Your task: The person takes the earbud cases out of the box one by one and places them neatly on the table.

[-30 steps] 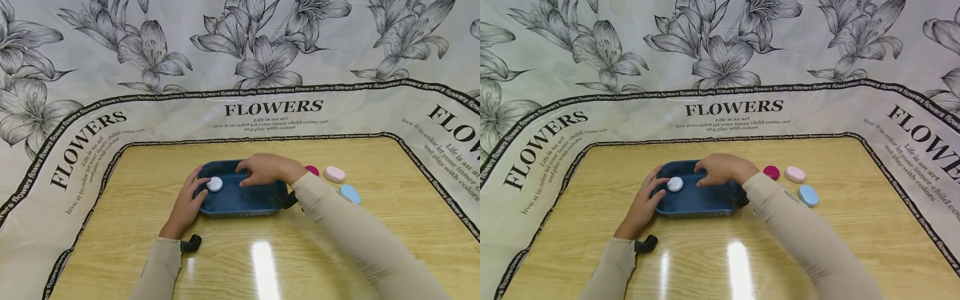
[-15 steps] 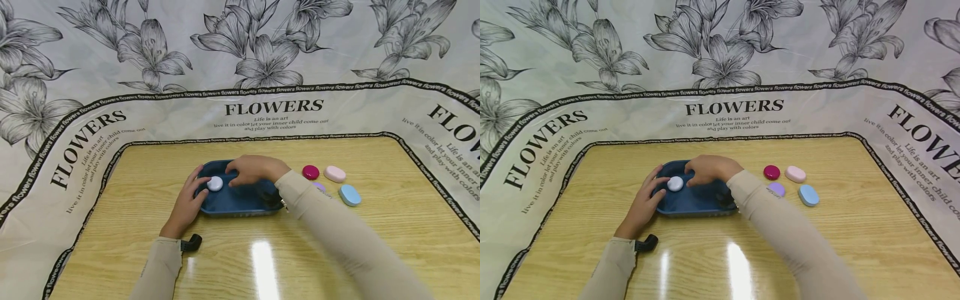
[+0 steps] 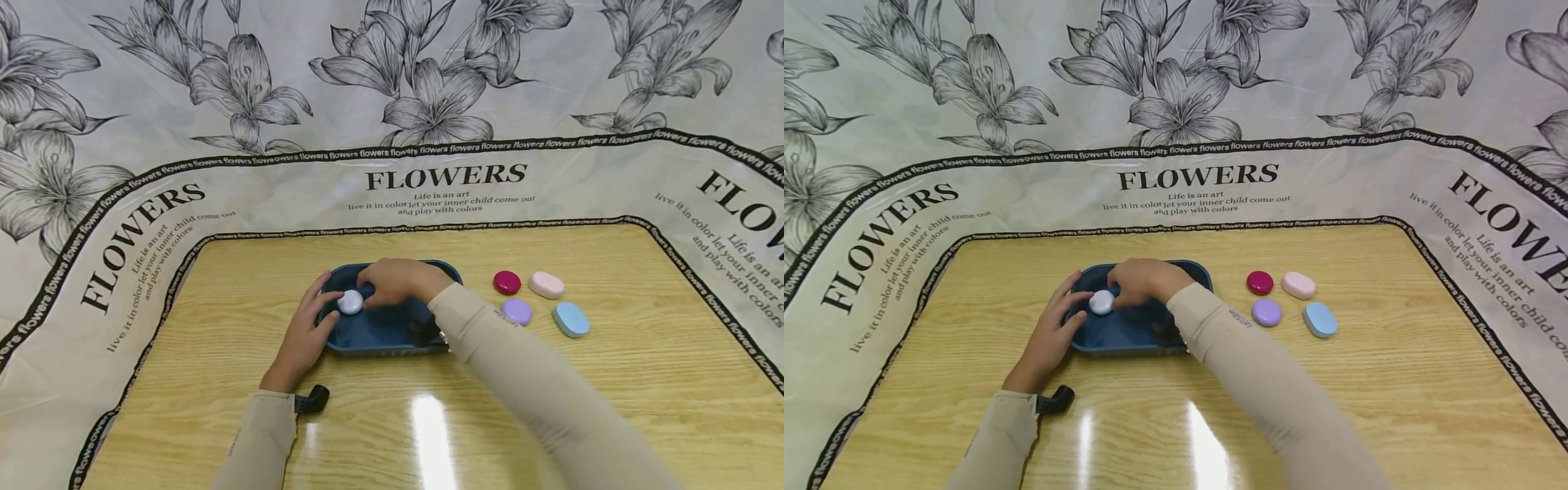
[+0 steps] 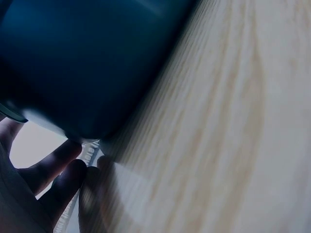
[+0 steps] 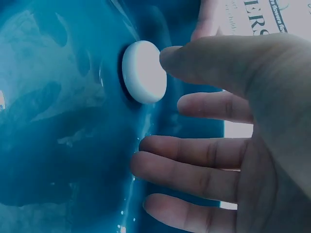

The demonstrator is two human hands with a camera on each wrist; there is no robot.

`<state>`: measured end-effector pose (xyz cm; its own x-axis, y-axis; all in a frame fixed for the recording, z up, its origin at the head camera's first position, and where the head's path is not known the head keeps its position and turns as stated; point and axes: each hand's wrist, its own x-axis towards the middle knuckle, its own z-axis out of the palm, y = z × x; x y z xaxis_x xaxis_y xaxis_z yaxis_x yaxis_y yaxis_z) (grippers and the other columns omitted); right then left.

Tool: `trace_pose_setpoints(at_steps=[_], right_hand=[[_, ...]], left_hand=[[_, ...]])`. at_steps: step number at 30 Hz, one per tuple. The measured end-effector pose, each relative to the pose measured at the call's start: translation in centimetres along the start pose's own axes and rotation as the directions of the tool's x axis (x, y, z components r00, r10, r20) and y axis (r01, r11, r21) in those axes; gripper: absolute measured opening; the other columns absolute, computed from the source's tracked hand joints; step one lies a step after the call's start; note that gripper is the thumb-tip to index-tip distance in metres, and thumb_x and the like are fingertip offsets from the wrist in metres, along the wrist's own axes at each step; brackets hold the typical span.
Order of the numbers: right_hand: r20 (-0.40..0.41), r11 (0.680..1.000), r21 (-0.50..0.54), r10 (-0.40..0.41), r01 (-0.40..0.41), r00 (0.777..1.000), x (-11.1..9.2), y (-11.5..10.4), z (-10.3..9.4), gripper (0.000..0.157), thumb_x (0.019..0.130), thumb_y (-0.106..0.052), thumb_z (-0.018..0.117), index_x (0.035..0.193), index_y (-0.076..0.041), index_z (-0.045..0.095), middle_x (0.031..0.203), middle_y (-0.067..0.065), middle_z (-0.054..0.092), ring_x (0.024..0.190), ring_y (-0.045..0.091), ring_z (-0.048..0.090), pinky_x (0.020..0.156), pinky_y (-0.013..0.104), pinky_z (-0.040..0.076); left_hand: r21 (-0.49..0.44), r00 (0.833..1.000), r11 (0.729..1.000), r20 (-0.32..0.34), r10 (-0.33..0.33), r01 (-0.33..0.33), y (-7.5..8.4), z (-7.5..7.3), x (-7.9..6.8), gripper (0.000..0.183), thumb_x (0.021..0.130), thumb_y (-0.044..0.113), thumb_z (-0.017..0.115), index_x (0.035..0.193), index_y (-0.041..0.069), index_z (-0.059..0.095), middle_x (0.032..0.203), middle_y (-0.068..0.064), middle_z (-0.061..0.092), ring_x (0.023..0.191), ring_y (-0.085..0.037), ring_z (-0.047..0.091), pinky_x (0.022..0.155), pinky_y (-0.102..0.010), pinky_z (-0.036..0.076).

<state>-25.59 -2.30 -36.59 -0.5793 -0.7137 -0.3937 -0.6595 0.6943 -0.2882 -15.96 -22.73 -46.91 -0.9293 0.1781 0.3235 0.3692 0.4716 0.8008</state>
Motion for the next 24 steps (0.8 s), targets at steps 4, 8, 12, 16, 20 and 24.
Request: trace_pose_setpoints(at_steps=[4,8,12,16,20,24], right_hand=[[-0.011,1.0,0.003,0.01,-0.01,1.0,0.4,-0.3,0.3,0.05,0.098,-0.035,0.065,0.142,-0.014,0.057,0.137,0.004,0.06,0.118,0.021,0.06,0.099,0.039,0.047],[-0.011,1.0,-0.02,0.024,-0.024,1.0,0.7,-0.6,0.6,0.051,0.098,-0.036,0.065,0.143,-0.014,0.057,0.136,0.004,0.061,0.117,0.021,0.06,0.099,0.039,0.047],[-0.012,0.998,-0.042,0.044,-0.044,0.999,1.0,-0.9,0.7,0.052,0.097,-0.037,0.065,0.143,-0.014,0.057,0.134,0.004,0.061,0.115,0.02,0.061,0.098,0.038,0.048],[-0.017,0.997,-0.044,0.056,-0.057,0.998,1.2,-1.1,0.6,0.051,0.097,-0.038,0.066,0.141,-0.014,0.059,0.131,0.005,0.063,0.112,0.021,0.062,0.096,0.039,0.048],[-0.003,0.997,-0.053,0.05,-0.051,0.999,1.6,-1.2,0.6,0.051,0.096,-0.039,0.067,0.14,-0.014,0.059,0.13,0.005,0.064,0.111,0.021,0.062,0.095,0.039,0.048],[-0.002,0.997,-0.052,0.054,-0.054,0.999,1.8,-1.2,0.8,0.052,0.096,-0.039,0.067,0.141,-0.014,0.058,0.13,0.005,0.064,0.11,0.02,0.062,0.094,0.038,0.049]], left_hand=[[0.0,1.0,1.0,-0.003,0.007,-0.007,-0.3,0.1,0.0,0.033,0.101,0.009,0.055,0.134,0.008,0.062,0.164,-0.006,0.025,0.151,-0.023,0.018,0.114,-0.059,0.023],[-0.001,1.0,1.0,0.0,0.007,-0.007,-0.2,0.1,0.0,0.033,0.101,0.008,0.055,0.134,0.008,0.062,0.164,-0.006,0.025,0.151,-0.023,0.019,0.114,-0.059,0.024],[0.0,1.0,1.0,0.0,0.007,-0.007,-0.2,0.1,0.0,0.033,0.101,0.008,0.055,0.133,0.009,0.062,0.164,-0.005,0.025,0.151,-0.023,0.019,0.114,-0.058,0.024],[-0.001,1.0,1.0,-0.002,0.012,-0.012,-0.3,0.0,0.0,0.033,0.101,0.007,0.055,0.133,0.008,0.062,0.164,-0.005,0.026,0.151,-0.023,0.019,0.113,-0.059,0.024],[-0.002,1.0,1.0,-0.001,0.016,-0.016,-0.5,0.1,0.0,0.032,0.102,0.007,0.055,0.133,0.007,0.062,0.164,-0.007,0.026,0.151,-0.024,0.019,0.113,-0.06,0.024],[-0.006,1.0,1.0,0.0,0.018,-0.018,-0.3,0.0,0.0,0.032,0.102,0.007,0.055,0.133,0.006,0.062,0.164,-0.007,0.026,0.15,-0.023,0.02,0.113,-0.059,0.024]])
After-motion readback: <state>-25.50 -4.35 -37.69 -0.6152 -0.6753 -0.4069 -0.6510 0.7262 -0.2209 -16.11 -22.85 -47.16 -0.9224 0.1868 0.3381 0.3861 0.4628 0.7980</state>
